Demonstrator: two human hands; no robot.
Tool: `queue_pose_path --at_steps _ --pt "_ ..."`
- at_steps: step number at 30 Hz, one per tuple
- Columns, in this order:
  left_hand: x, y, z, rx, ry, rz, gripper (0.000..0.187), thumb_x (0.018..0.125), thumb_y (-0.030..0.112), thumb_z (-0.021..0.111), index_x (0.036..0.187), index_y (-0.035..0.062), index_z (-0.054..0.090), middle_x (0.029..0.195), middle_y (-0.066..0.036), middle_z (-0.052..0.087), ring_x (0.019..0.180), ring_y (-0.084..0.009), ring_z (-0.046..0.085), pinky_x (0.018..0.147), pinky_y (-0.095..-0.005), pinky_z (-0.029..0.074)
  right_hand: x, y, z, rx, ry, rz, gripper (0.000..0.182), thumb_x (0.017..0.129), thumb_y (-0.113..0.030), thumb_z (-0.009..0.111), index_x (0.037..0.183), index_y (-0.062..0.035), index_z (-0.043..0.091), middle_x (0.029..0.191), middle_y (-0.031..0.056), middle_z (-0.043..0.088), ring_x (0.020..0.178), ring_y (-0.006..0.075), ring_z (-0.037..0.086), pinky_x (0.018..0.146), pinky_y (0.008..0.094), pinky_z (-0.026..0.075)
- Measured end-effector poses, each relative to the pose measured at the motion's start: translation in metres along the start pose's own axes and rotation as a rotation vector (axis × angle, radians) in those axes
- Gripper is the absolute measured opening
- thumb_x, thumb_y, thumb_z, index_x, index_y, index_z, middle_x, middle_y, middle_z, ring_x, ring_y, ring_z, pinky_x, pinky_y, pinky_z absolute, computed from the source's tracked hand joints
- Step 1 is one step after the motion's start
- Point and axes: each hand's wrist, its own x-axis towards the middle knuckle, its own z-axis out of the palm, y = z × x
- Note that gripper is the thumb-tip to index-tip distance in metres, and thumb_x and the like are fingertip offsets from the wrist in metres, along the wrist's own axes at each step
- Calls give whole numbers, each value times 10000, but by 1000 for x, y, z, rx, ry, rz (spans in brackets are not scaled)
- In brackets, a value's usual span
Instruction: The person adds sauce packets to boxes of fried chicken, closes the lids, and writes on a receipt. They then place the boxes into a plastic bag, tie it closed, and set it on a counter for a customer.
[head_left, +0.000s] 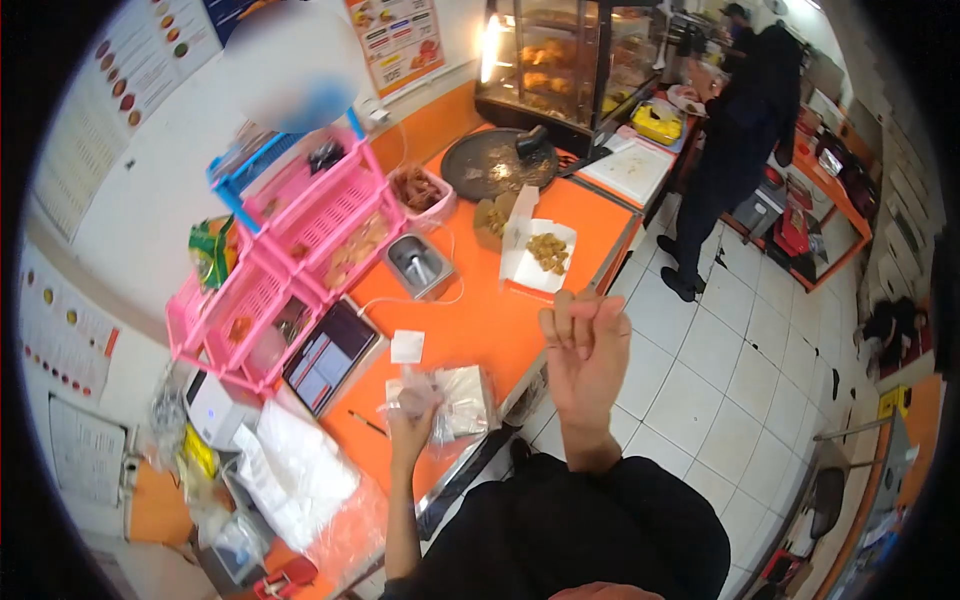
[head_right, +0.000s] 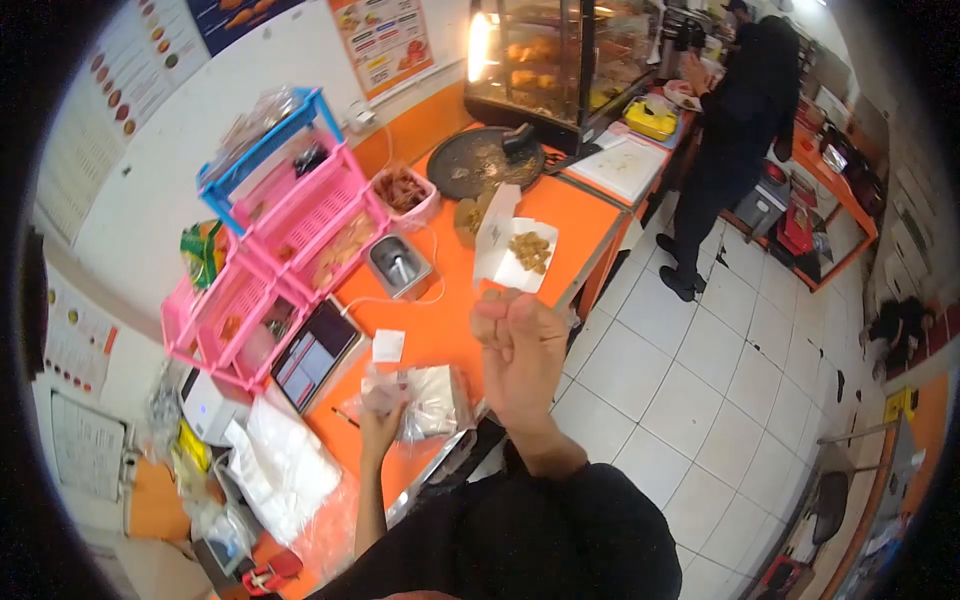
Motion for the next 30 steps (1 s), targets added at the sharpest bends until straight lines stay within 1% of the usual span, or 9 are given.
queue_pose_path --at_steps 4,6,8,10,12,15,17,24,30 --pt "8 -16 -2 199 87 127 192 726 133 613 847 -9 568 783 -132 588 696 -257 571 632 -329 435 -16 7 5 26 -74 57 334 903 -201 414 782 51 596 522 -39 326 500 59 258 483 222 220" --pt "1 -14 -6 131 165 352 183 721 113 554 869 6 569 811 -141 581 698 -289 557 630 -359 431 -29 14 -4 -309 -82 108 386 906 -293 397 755 -3 603 508 -49 291 505 58 259 475 225 232" --pt "-6 15 -29 503 262 499 203 697 89 516 875 4 565 802 -145 573 697 -321 542 627 -382 425 -42 24 -25 -801 -72 114 404 901 -319 401 821 17 609 553 -37 363 512 62 297 479 227 278" --pt "-13 70 -62 515 321 370 171 706 111 517 836 10 563 774 -150 563 682 -331 532 621 -403 419 -54 43 -63 -1066 -107 206 412 889 -361 407 1017 1 557 783 13 526 676 102 472 610 249 395" --pt "-16 126 -102 370 405 558 117 723 89 491 795 18 550 741 -152 545 668 -333 525 587 -393 411 -80 70 -95 -737 -177 554 369 884 -323 429 1082 -22 511 875 25 523 798 120 472 701 269 389" --pt "-34 200 -147 15 432 305 188 849 172 444 728 42 506 642 -55 492 569 -171 475 509 -282 360 -149 133 -154 319 -476 1178 460 837 -325 516 1209 -82 397 1110 58 491 1044 175 441 899 333 348" --pt "-55 218 -176 -77 500 211 262 889 222 426 699 52 483 611 -9 460 546 -103 442 490 -237 334 -179 92 -28 563 -388 1292 603 751 -394 611 1214 -91 373 1143 44 472 1055 199 443 895 351 367" --pt "-184 203 -292 -365 605 254 320 899 339 412 668 118 427 619 53 419 557 -30 393 490 -177 299 -304 132 83 933 -629 1359 653 751 -404 593 1259 -93 326 1242 61 414 1153 219 383 944 399 341" --pt "-340 209 -360 -270 1113 106 291 894 344 421 706 126 460 632 46 439 569 -29 426 501 -180 333 -393 54 171 522 -770 1573 640 762 -382 586 1241 -51 320 1192 77 445 1095 185 437 917 360 371"
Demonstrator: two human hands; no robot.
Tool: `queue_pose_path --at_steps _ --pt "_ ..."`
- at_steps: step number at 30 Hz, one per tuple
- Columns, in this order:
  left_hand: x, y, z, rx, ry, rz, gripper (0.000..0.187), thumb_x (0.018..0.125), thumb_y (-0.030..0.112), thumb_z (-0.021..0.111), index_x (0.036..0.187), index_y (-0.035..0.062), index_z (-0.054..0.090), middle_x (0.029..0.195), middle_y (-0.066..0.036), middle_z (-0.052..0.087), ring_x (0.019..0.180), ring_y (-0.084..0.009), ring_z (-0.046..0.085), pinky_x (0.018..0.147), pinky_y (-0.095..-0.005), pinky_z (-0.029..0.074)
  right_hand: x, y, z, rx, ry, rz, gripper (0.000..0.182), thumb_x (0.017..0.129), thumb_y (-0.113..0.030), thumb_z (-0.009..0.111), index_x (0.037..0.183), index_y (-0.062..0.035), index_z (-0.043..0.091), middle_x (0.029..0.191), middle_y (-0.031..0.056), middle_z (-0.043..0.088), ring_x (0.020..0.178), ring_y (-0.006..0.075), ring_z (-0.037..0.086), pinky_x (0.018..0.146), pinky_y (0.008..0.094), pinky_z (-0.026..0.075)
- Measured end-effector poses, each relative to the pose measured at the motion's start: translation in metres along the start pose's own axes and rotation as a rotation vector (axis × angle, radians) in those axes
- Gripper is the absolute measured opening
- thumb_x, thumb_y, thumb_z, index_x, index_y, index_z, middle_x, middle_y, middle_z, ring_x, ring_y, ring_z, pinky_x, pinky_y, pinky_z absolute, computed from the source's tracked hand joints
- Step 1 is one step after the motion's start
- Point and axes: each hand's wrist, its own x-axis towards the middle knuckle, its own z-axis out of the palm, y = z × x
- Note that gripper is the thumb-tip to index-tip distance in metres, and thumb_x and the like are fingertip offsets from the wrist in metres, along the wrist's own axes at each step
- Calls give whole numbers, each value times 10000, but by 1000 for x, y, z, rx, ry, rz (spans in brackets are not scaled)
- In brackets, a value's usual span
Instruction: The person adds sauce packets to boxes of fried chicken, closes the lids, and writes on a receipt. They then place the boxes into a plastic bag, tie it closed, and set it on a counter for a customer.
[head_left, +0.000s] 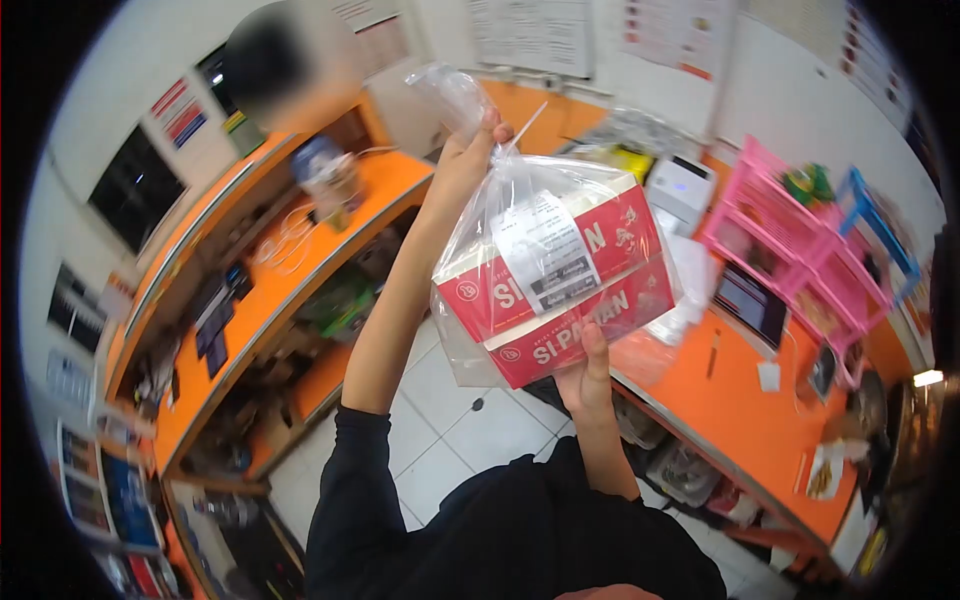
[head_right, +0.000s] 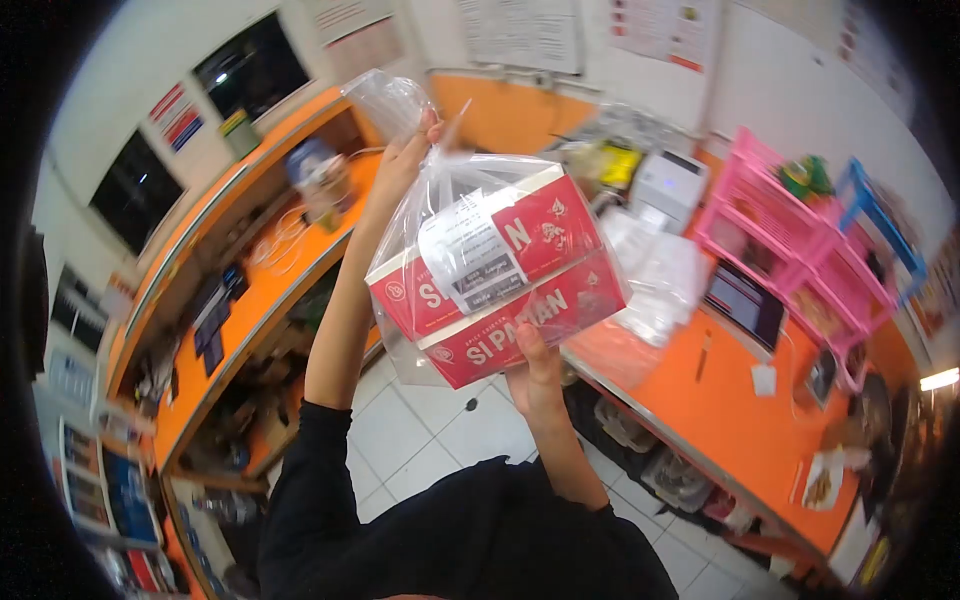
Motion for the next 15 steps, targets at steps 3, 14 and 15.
queue_pose_path --at_steps 3,14,15 --pt "-10 1 -9 230 160 25 281 886 358 437 733 125 479 648 59 443 568 -23 421 494 -175 321 2 -7 1 -6 -13 90 629 777 -387 563 1239 -40 315 1178 83 451 1071 180 456 882 355 401" --pt "-6 -19 -93 354 460 -23 255 885 353 442 818 116 507 664 63 454 566 -19 403 508 -163 312 71 39 -14 65 -163 411 616 789 -393 545 1232 -32 316 1137 102 480 1036 190 483 869 361 412" --pt "1 -15 -110 366 486 2 257 886 352 441 822 112 509 662 61 451 572 -18 402 513 -157 306 85 51 -7 71 -166 425 613 790 -388 546 1232 -30 316 1138 104 480 1036 192 483 872 364 409"
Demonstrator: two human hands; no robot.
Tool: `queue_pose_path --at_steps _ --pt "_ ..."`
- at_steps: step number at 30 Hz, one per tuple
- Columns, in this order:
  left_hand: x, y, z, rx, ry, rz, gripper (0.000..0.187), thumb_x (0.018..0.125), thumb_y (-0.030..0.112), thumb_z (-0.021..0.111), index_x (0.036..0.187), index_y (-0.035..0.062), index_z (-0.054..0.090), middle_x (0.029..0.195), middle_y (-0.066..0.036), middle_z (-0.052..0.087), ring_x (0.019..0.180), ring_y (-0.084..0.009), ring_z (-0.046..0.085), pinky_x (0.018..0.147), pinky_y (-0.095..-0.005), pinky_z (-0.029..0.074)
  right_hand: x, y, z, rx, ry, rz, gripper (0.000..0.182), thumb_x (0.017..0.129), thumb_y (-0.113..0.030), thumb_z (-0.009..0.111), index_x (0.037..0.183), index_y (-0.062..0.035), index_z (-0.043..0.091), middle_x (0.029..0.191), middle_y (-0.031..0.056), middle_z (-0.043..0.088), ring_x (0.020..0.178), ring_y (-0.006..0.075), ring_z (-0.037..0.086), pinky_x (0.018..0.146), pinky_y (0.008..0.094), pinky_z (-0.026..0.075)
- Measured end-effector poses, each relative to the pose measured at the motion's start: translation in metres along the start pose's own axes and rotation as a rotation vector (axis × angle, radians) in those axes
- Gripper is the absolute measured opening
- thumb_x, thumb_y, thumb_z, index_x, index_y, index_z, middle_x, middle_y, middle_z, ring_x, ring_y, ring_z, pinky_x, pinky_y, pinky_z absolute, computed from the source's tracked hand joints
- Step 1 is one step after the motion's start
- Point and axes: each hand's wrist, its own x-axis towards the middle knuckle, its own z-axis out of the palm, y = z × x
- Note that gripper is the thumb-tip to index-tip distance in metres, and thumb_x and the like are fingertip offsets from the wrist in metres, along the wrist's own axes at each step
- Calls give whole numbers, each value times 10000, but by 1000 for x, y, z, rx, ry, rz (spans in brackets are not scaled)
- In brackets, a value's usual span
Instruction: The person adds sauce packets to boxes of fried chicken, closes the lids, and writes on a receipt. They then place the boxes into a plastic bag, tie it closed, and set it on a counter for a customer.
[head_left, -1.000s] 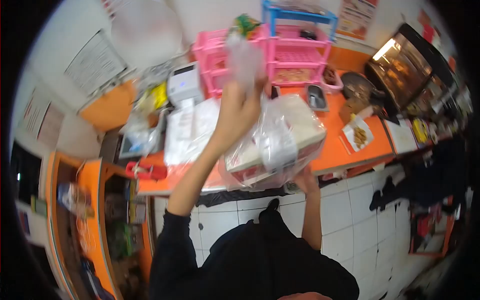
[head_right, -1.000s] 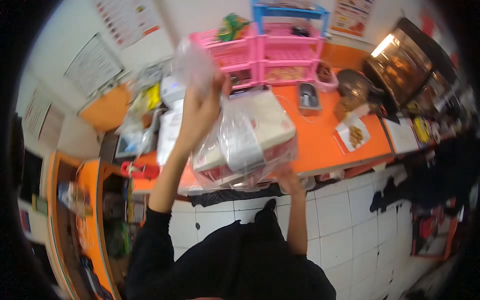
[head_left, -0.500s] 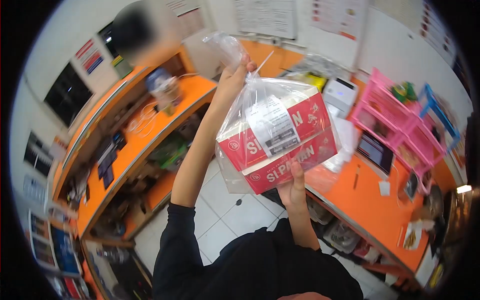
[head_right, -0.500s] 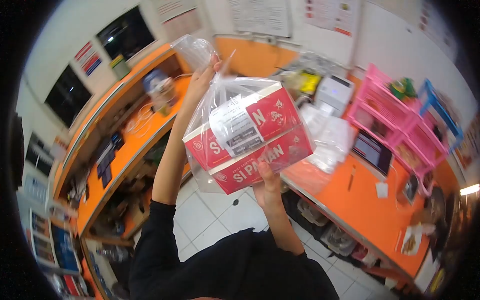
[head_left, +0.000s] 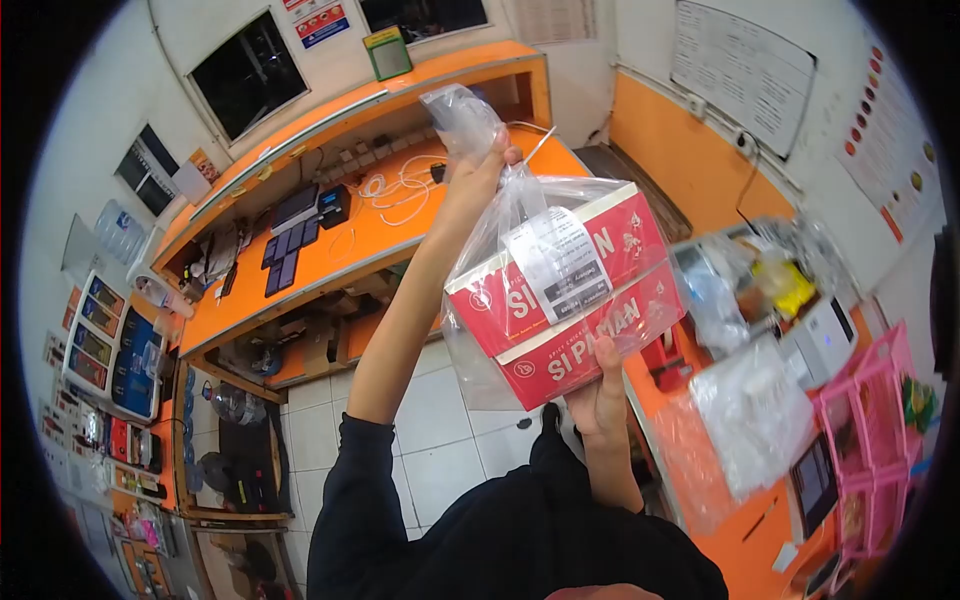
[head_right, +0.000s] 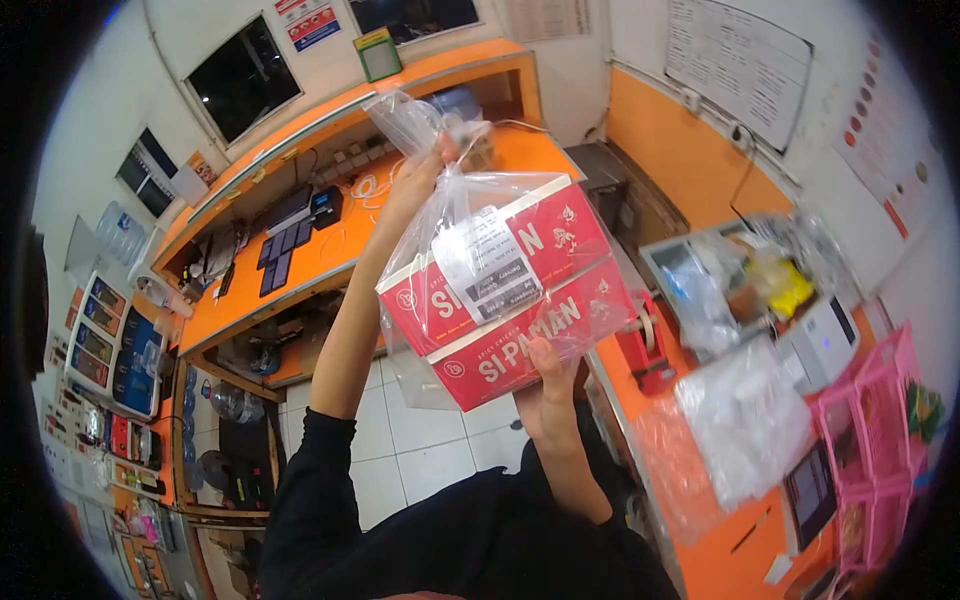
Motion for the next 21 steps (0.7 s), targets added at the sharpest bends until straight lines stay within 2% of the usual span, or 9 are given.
queue_pose_path --at_steps 1,4,6,9,12,16,21 --pt "-4 0 4 12 1 15 257 886 352 441 822 112 509 662 61 451 572 -18 402 513 -157 306 -3 -2 -4 18 -6 -2 610 792 -384 546 1232 -29 316 1139 106 480 1036 195 484 875 367 407" --pt "43 -10 -24 -31 -41 60 270 886 354 439 790 112 508 659 56 449 582 -23 400 524 -157 310 51 4 6 71 -48 87 608 792 -364 553 1236 -29 308 1147 104 471 1043 195 479 880 369 404" --pt "64 -9 -33 52 8 10 300 887 365 433 731 117 500 661 51 448 583 -31 398 528 -168 314 75 2 12 76 -62 79 602 792 -349 554 1237 -30 305 1152 102 465 1049 193 474 882 368 402" --pt "84 -8 -51 52 56 68 330 887 379 426 685 125 488 660 51 445 586 -40 395 534 -178 318 103 7 22 75 -74 89 589 794 -321 556 1240 -35 300 1160 98 455 1059 189 465 887 367 399" --pt "102 -13 -67 101 153 -18 337 885 387 425 680 127 488 652 54 437 583 -39 388 537 -179 314 136 9 23 88 -89 177 578 796 -300 553 1242 -40 294 1161 96 452 1064 188 460 892 368 396" --pt "105 -17 -96 98 165 23 336 887 387 421 683 130 493 644 63 428 570 -30 369 523 -175 291 151 15 36 84 -121 238 571 801 -289 549 1243 -41 288 1167 96 449 1066 188 460 892 370 397" --pt "136 -28 -127 99 281 -51 337 893 382 408 686 133 500 639 72 423 553 -25 350 499 -172 253 202 35 37 104 -149 323 565 804 -288 545 1243 -41 289 1176 94 445 1070 192 458 895 372 391"
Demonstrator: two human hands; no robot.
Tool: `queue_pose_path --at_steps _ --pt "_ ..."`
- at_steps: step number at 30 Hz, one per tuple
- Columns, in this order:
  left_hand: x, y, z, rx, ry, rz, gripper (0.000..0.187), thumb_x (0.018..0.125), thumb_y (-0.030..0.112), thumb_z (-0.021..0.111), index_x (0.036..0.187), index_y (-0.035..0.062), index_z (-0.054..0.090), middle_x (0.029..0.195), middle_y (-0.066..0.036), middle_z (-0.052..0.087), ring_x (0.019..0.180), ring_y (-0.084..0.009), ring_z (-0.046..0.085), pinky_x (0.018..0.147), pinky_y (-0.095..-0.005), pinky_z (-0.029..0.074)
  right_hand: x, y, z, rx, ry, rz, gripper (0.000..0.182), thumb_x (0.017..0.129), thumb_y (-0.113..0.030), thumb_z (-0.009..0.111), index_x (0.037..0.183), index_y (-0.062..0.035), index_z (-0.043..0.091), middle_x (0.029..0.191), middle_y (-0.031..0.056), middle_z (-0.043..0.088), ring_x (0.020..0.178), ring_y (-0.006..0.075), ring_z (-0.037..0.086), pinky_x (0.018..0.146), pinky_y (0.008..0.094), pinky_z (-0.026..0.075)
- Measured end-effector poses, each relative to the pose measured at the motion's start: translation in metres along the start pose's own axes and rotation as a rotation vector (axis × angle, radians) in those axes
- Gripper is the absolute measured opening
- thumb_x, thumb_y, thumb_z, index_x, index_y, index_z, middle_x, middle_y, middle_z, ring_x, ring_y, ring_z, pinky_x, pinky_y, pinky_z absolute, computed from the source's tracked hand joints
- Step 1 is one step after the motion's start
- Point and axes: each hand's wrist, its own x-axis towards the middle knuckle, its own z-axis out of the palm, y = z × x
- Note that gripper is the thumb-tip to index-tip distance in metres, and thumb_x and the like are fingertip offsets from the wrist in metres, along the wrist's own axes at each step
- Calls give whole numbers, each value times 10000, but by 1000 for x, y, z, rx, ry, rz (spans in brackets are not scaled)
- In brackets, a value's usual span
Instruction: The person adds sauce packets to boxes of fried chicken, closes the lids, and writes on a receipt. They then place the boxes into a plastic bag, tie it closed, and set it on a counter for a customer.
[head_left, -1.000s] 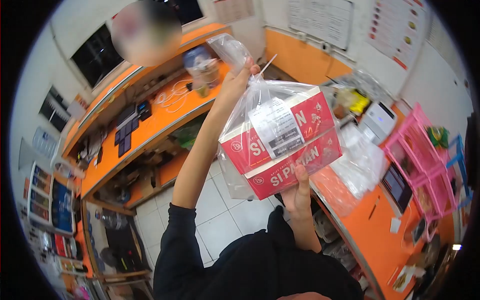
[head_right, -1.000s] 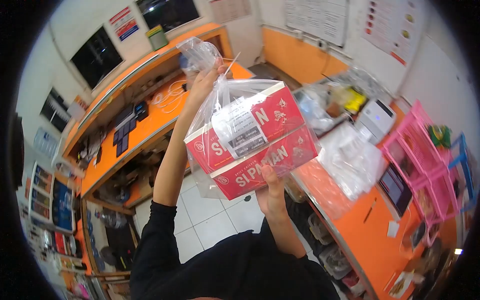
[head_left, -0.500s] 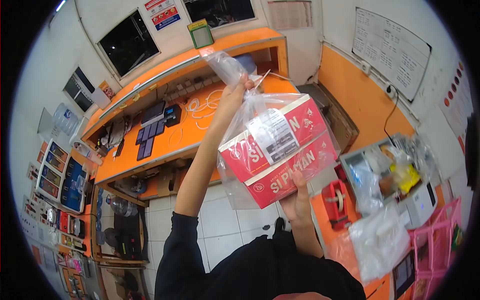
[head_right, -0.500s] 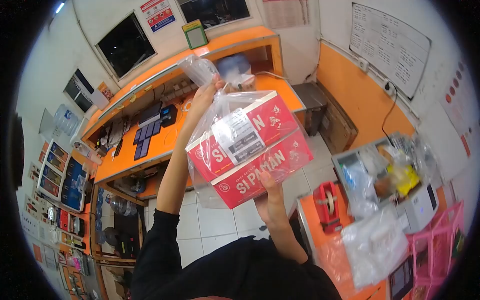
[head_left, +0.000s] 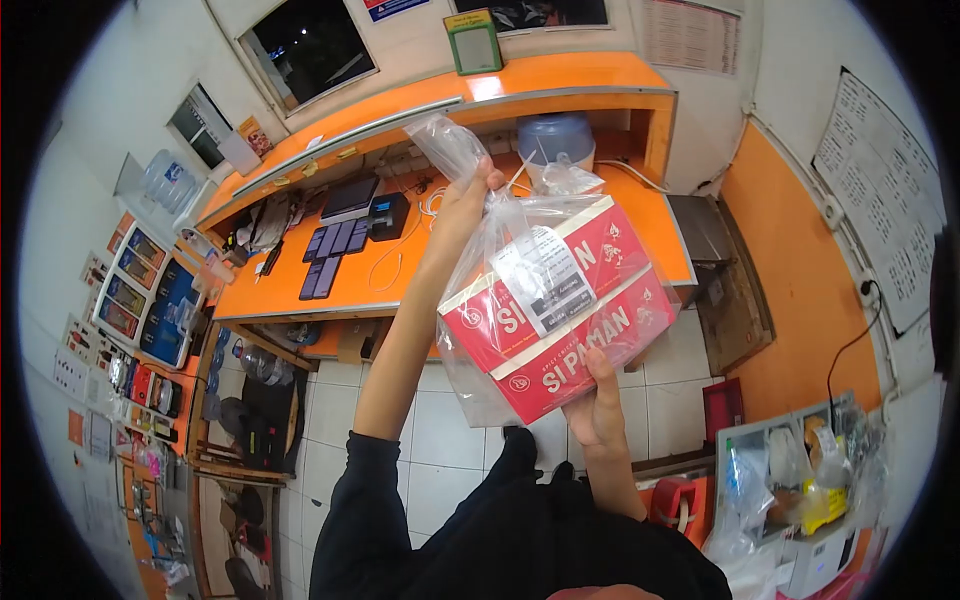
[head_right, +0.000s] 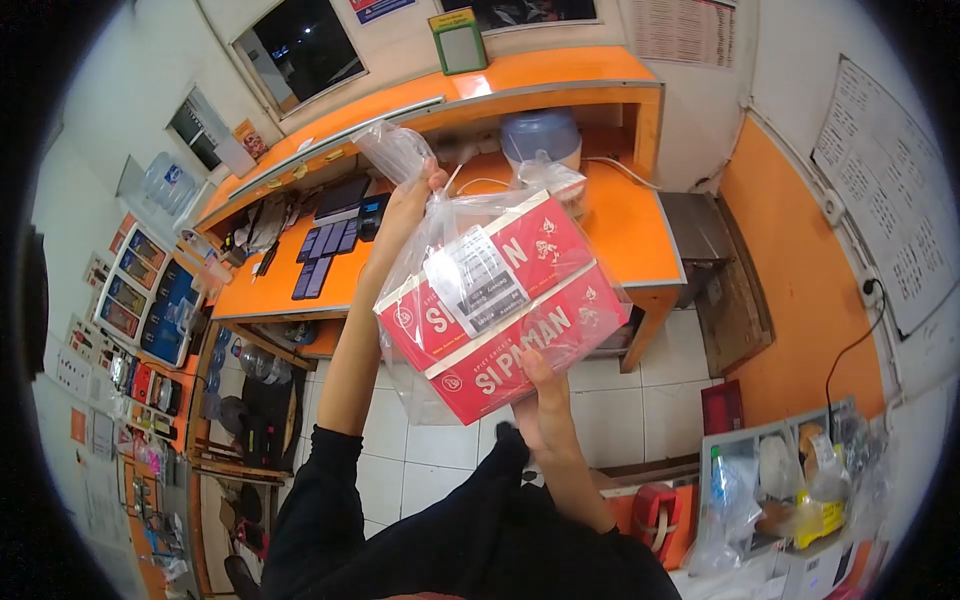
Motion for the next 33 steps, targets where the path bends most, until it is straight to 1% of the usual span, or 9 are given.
queue_pose_path --at_steps 1,4,7,9,15,22,24,30,33 --pt "-12 6 -3 -10 -19 1 337 893 382 408 686 133 500 639 72 423 553 -25 350 499 -172 253 -15 5 8 2 5 -6 564 803 -286 546 1242 -41 290 1177 93 445 1072 193 457 898 373 388" --pt "29 -7 -13 90 2 -10 343 893 387 405 686 129 497 636 67 421 547 -26 346 495 -173 259 33 6 1 23 -8 19 560 803 -290 546 1238 -37 299 1174 90 449 1075 191 454 906 373 378" --pt "74 -25 -22 18 -9 32 347 891 392 405 689 123 486 636 64 415 542 -27 341 492 -173 261 79 10 -9 18 -15 35 552 805 -297 541 1234 -39 309 1173 89 451 1078 187 451 911 372 369" --pt "78 -21 -33 -37 -139 48 343 889 391 412 689 118 472 639 58 414 555 -28 356 504 -174 283 69 17 9 -11 9 -29 548 806 -300 538 1232 -40 312 1172 89 453 1077 186 451 912 372 368" --pt "151 -28 -47 -210 -160 49 332 889 384 416 692 121 461 642 45 418 589 -45 394 540 -182 328 136 19 26 -61 69 -73 529 808 -301 530 1218 -40 324 1150 88 463 1056 186 463 894 373 387" --pt "206 -26 -72 -179 -88 61 330 893 378 411 697 118 465 647 44 415 586 -50 385 540 -180 317 200 30 42 -73 82 -46 498 810 -298 521 1196 -39 340 1117 90 480 1030 184 482 866 366 411" --pt "226 -38 -83 -176 -166 105 332 895 376 407 697 117 466 654 44 429 578 -49 369 528 -181 296 215 34 41 -69 77 -54 495 812 -300 519 1192 -37 342 1112 91 484 1024 181 486 862 364 414" --pt "254 -44 -91 -122 -126 30 345 902 380 383 691 120 462 638 52 401 569 -46 345 522 -177 281 252 26 31 -53 48 3 481 808 -278 530 1177 -27 351 1098 97 494 997 173 503 853 351 423" --pt "266 -43 -88 -138 22 154 359 904 387 371 687 115 459 633 53 394 566 -43 344 521 -173 280 280 13 29 -42 -2 22 474 804 -257 539 1172 -22 355 1094 97 497 998 172 504 857 350 422"
